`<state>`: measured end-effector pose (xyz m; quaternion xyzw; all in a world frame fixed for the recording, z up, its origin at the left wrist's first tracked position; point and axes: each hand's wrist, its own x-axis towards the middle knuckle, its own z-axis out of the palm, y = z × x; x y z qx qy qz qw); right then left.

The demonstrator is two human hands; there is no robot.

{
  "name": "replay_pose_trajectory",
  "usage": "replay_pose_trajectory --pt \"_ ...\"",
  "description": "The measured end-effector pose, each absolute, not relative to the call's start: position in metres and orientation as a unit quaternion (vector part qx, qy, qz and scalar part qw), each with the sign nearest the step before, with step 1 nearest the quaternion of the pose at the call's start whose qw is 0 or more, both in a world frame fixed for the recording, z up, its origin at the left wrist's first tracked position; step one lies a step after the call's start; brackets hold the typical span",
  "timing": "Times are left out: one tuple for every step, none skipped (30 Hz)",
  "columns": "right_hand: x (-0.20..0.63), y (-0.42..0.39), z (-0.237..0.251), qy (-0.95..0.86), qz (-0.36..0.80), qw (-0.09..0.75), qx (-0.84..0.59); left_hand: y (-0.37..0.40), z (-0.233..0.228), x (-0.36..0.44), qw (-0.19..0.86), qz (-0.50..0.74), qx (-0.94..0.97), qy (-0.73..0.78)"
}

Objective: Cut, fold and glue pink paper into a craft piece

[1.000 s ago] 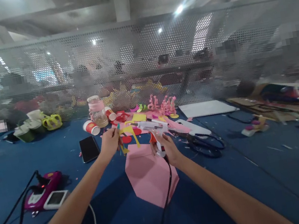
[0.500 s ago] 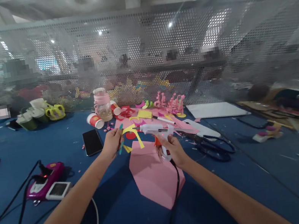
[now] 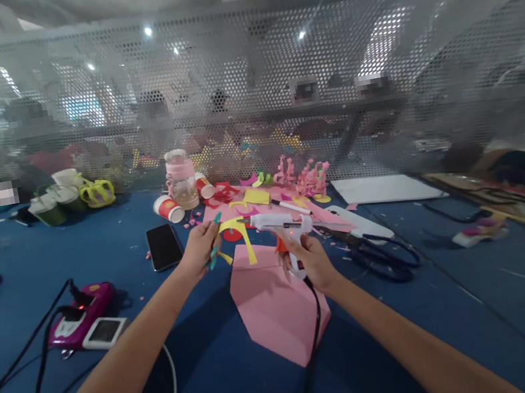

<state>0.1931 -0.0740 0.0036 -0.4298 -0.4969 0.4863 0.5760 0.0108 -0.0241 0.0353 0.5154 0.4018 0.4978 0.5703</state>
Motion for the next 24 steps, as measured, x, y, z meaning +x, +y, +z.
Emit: replay_pose_trajectory --pt "0.193 -0.074 0.004 -0.495 0.486 0.577 -0.431 -0.024 0.035 0.011 0.579 0.498 0.512 0.394" --pt "0.193 -0.075 0.004 -0.495 0.486 0.576 -0.432 -0.024 0.036 0.011 0.586 0.498 0.508 0.388" --pt "0.193 -0.075 0.005 -0.495 0.486 0.576 -0.433 -0.025 0.036 0.011 0.592 0.497 0.503 0.386" --pt "0.193 -0.076 0.006 -0.495 0.485 0.576 -0.433 -0.025 0.037 0.011 0.598 0.496 0.497 0.387" --pt "0.193 -0.076 0.007 -0.496 0.484 0.575 -0.434 -0.025 0.038 0.011 0.603 0.495 0.489 0.389" --pt "0.193 -0.077 0.008 -0.497 0.484 0.574 -0.435 -0.026 0.039 0.011 0.61 0.493 0.481 0.391" --pt "0.192 -0.078 0.009 -0.499 0.484 0.572 -0.437 -0.026 0.04 0.011 0.617 0.491 0.474 0.393" --pt "0.192 -0.078 0.01 -0.5 0.483 0.569 -0.438 -0.026 0.041 0.011 0.624 0.489 0.467 0.392" --pt "0.192 -0.079 0.011 -0.501 0.483 0.568 -0.44 -0.027 0.042 0.011 0.631 0.486 0.461 0.391" --pt "0.192 -0.079 0.012 -0.502 0.483 0.566 -0.441 -0.027 0.042 0.011 0.637 0.486 0.455 0.389" --pt "0.192 -0.08 0.013 -0.502 0.482 0.567 -0.441 -0.027 0.043 0.012 0.642 0.486 0.45 0.387" --pt "0.191 -0.08 0.014 -0.5 0.481 0.568 -0.442 -0.027 0.043 0.012 0.645 0.487 0.446 0.384" --pt "0.191 -0.08 0.014 -0.499 0.48 0.57 -0.442 -0.027 0.043 0.012 0.647 0.489 0.443 0.382" --pt "0.191 -0.08 0.014 -0.5 0.479 0.57 -0.443 -0.027 0.043 0.011 0.649 0.491 0.441 0.38" --pt "0.191 -0.08 0.015 -0.501 0.477 0.57 -0.444 -0.027 0.043 0.011 0.649 0.491 0.44 0.379" --pt "0.191 -0.08 0.015 -0.503 0.475 0.569 -0.445 -0.027 0.043 0.011 0.65 0.491 0.44 0.378" --pt "0.191 -0.08 0.014 -0.506 0.471 0.569 -0.446 -0.027 0.042 0.011 0.65 0.49 0.44 0.379" --pt "0.192 -0.079 0.014 -0.509 0.465 0.57 -0.447 -0.027 0.042 0.011 0.649 0.49 0.44 0.38" --pt "0.192 -0.079 0.013 -0.513 0.459 0.57 -0.449 -0.027 0.042 0.011 0.649 0.49 0.44 0.382" --pt "0.193 -0.079 0.012 -0.518 0.453 0.569 -0.45 -0.027 0.042 0.011 0.648 0.49 0.44 0.382" --pt "0.193 -0.079 0.012 -0.523 0.447 0.569 -0.451 -0.027 0.042 0.011 0.648 0.492 0.439 0.381" --pt "0.194 -0.079 0.011 -0.528 0.442 0.567 -0.452 -0.027 0.042 0.011 0.648 0.494 0.439 0.378" --pt "0.195 -0.079 0.01 -0.534 0.434 0.565 -0.455 -0.027 0.042 0.011 0.649 0.497 0.439 0.374" --pt "0.195 -0.079 0.009 -0.54 0.422 0.565 -0.459 -0.028 0.043 0.011 0.65 0.499 0.438 0.37"
